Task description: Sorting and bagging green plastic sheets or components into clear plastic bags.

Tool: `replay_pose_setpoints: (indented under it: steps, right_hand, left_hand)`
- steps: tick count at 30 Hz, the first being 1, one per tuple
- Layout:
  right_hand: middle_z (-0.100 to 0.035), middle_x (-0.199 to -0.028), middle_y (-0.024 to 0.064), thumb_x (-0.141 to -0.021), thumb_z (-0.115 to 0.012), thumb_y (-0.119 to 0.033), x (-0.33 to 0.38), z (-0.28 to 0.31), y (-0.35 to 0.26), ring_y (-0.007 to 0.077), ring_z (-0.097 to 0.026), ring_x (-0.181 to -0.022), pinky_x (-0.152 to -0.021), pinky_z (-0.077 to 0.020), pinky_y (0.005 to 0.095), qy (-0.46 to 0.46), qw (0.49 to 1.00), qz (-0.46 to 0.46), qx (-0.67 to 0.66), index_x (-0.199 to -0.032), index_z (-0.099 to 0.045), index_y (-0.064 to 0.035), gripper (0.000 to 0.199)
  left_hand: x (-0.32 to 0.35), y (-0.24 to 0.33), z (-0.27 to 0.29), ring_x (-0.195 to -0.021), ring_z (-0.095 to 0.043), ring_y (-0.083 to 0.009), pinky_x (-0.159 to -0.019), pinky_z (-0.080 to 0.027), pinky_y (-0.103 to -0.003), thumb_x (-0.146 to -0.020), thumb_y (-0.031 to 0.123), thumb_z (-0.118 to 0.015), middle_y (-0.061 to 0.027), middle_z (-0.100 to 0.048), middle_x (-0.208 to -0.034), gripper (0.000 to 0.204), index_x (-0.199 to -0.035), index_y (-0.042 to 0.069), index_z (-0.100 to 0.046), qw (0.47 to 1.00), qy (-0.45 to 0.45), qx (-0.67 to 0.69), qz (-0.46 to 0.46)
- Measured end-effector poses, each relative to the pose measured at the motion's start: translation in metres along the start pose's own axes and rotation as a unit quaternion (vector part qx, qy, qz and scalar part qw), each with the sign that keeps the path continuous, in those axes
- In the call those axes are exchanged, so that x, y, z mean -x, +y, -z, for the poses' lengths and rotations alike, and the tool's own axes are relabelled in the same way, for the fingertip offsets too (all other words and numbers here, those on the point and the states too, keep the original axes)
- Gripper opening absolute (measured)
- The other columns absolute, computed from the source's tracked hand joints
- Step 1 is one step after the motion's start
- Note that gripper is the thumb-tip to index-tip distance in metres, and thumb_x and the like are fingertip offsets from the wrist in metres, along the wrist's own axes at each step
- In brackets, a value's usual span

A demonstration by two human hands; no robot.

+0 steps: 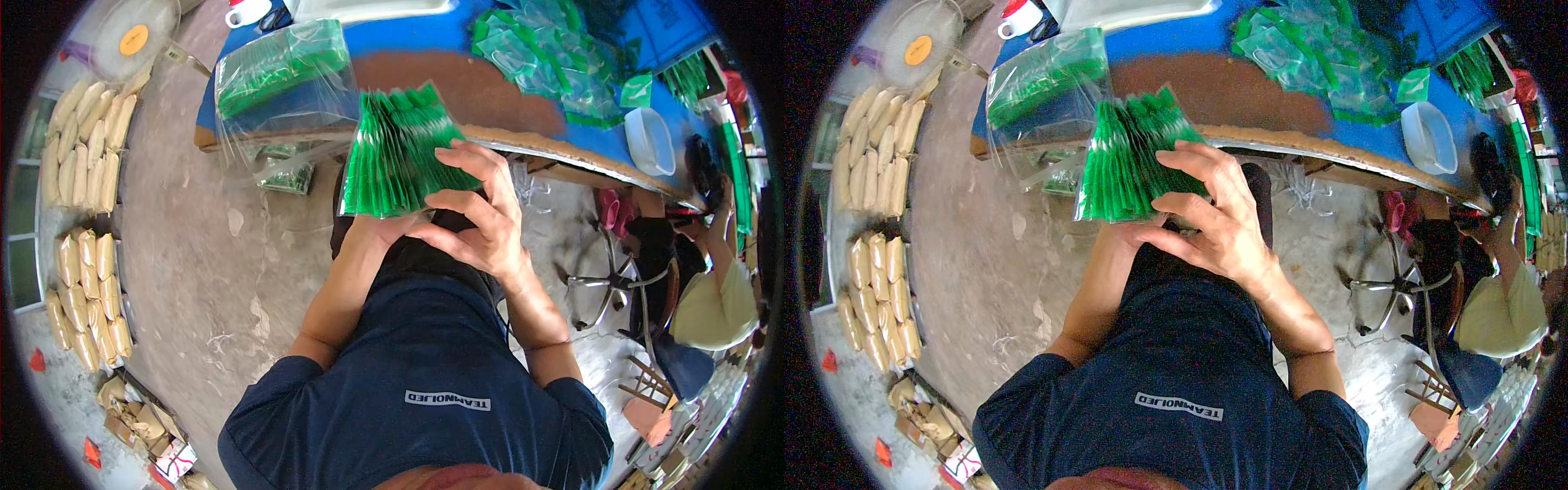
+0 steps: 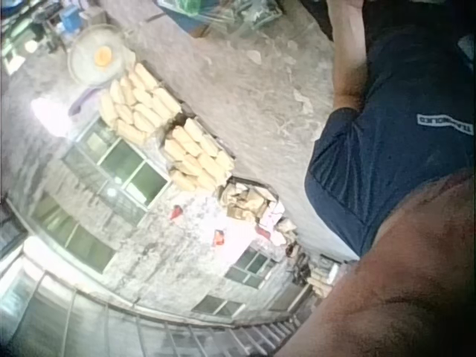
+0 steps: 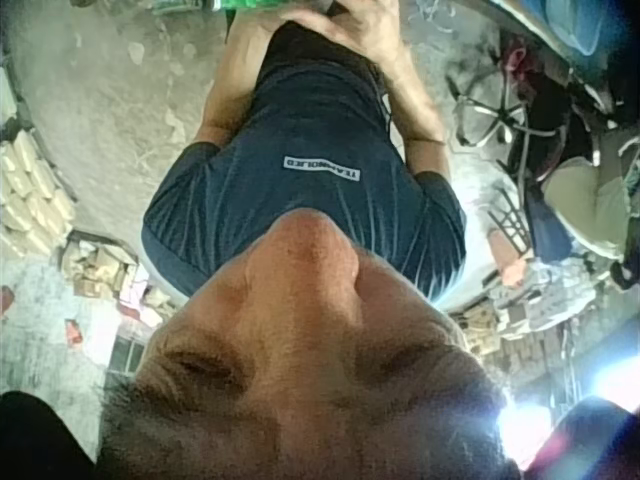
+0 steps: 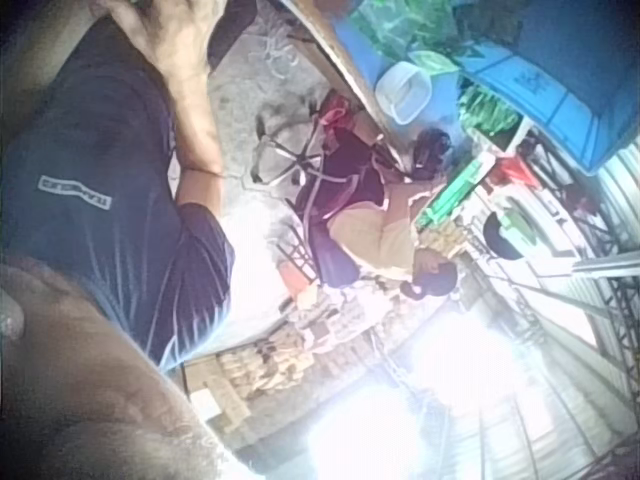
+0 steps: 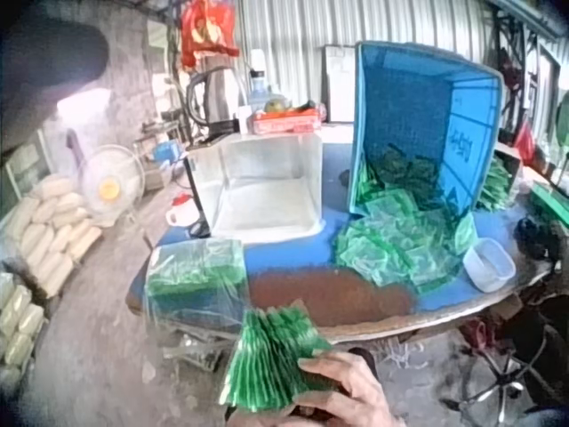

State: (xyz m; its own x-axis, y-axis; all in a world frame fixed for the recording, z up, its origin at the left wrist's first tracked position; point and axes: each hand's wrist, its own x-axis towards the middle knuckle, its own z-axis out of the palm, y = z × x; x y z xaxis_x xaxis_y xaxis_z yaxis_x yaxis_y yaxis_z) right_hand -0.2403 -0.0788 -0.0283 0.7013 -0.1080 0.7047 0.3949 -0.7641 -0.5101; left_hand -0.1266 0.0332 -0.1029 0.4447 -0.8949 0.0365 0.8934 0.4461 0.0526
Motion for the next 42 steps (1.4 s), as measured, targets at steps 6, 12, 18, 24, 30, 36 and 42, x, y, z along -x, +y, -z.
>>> replay_pose_setpoints:
  steps: [6, 12, 18, 24, 30, 36, 42]
  right_hand:
    - [-0.06, -0.123, 0.0113, -0.067, -0.086, -0.014, 0.004, -0.009, 0.006, 0.0369, -0.057, -0.117, -0.093, -0.0489, 0.0468, 0.035, 0.999, 0.005, 0.001, -0.089, -0.065, -0.0096, 0.03]
    - [-0.058, -0.128, 0.0116, -0.068, -0.078, -0.008, -0.007, -0.006, 0.002, 0.0355, -0.054, -0.121, -0.098, -0.0471, 0.0465, -0.014, 0.999, 0.038, 0.022, -0.094, -0.068, -0.0097, 0.028]
    - [-0.056, -0.132, 0.0127, -0.067, -0.076, -0.012, -0.015, -0.003, 0.003, 0.0364, -0.051, -0.125, -0.101, -0.0443, 0.0478, -0.087, 0.993, 0.072, 0.031, -0.097, -0.07, -0.0104, 0.031]
    - [-0.058, -0.128, 0.0167, -0.067, -0.086, -0.017, -0.016, -0.012, -0.005, 0.0409, -0.053, -0.121, -0.097, -0.0459, 0.051, -0.032, 0.999, 0.024, 0.017, -0.093, -0.066, -0.0078, 0.034]
    - [-0.057, -0.131, 0.0137, -0.07, -0.081, -0.018, -0.011, -0.018, -0.002, 0.0368, -0.051, -0.126, -0.103, -0.0418, 0.0494, -0.012, 1.0, 0.006, 0.018, -0.098, -0.066, -0.0086, 0.033]
    - [-0.047, -0.141, 0.0111, -0.073, -0.066, -0.016, -0.037, -0.004, -0.01, 0.0338, -0.036, -0.139, -0.115, -0.0279, 0.0565, -0.185, 0.973, 0.124, 0.053, -0.105, -0.07, -0.0089, 0.033]
    - [-0.047, -0.14, 0.0161, -0.075, -0.078, -0.024, -0.037, -0.011, 0.016, 0.0391, -0.037, -0.138, -0.113, -0.0288, 0.0602, -0.155, 0.987, 0.03, 0.034, -0.095, -0.064, -0.0064, 0.03]
  left_hand:
    - [0.004, 0.001, 0.011, -0.113, -0.061, -0.0244, -0.095, -0.052, -0.041, -0.099, 0.038, -0.05, -0.0103, -0.061, -0.127, 0.044, -0.131, 0.008, -0.055, 0.988, 0.023, -0.143, -0.057]
    - [0.004, 0.001, 0.013, -0.116, -0.06, -0.0254, -0.097, -0.051, -0.041, -0.101, 0.037, -0.047, -0.0116, -0.06, -0.131, 0.044, -0.133, 0.008, -0.054, 0.992, 0.02, -0.104, -0.064]
    - [0.007, 0.002, 0.011, -0.118, -0.059, -0.026, -0.099, -0.05, -0.043, -0.102, 0.038, -0.044, -0.0124, -0.058, -0.133, 0.045, -0.136, 0.009, -0.052, 0.99, 0.033, -0.107, -0.082]
    - [0.003, 0.0, 0.012, -0.12, -0.058, -0.0257, -0.101, -0.049, -0.043, -0.102, 0.041, -0.043, -0.0117, -0.057, -0.135, 0.049, -0.138, 0.009, -0.05, 0.994, -0.045, -0.066, -0.078]
    - [0.002, 0.003, 0.02, -0.121, -0.057, -0.0246, -0.101, -0.049, -0.041, -0.104, 0.051, -0.034, -0.0112, -0.055, -0.137, 0.057, -0.14, 0.009, -0.047, 0.994, -0.036, -0.081, -0.064]
    - [0.003, -0.009, -0.001, -0.128, -0.051, -0.0248, -0.105, -0.045, -0.042, -0.101, 0.061, -0.027, -0.01, -0.051, -0.141, 0.065, -0.143, 0.014, -0.043, 0.991, 0.065, -0.1, -0.059]
    - [0.001, 0.006, -0.008, -0.132, -0.047, -0.0249, -0.108, -0.043, -0.045, -0.098, 0.067, -0.029, -0.0066, -0.048, -0.144, 0.069, -0.146, 0.019, -0.039, 0.968, 0.125, -0.204, -0.073]
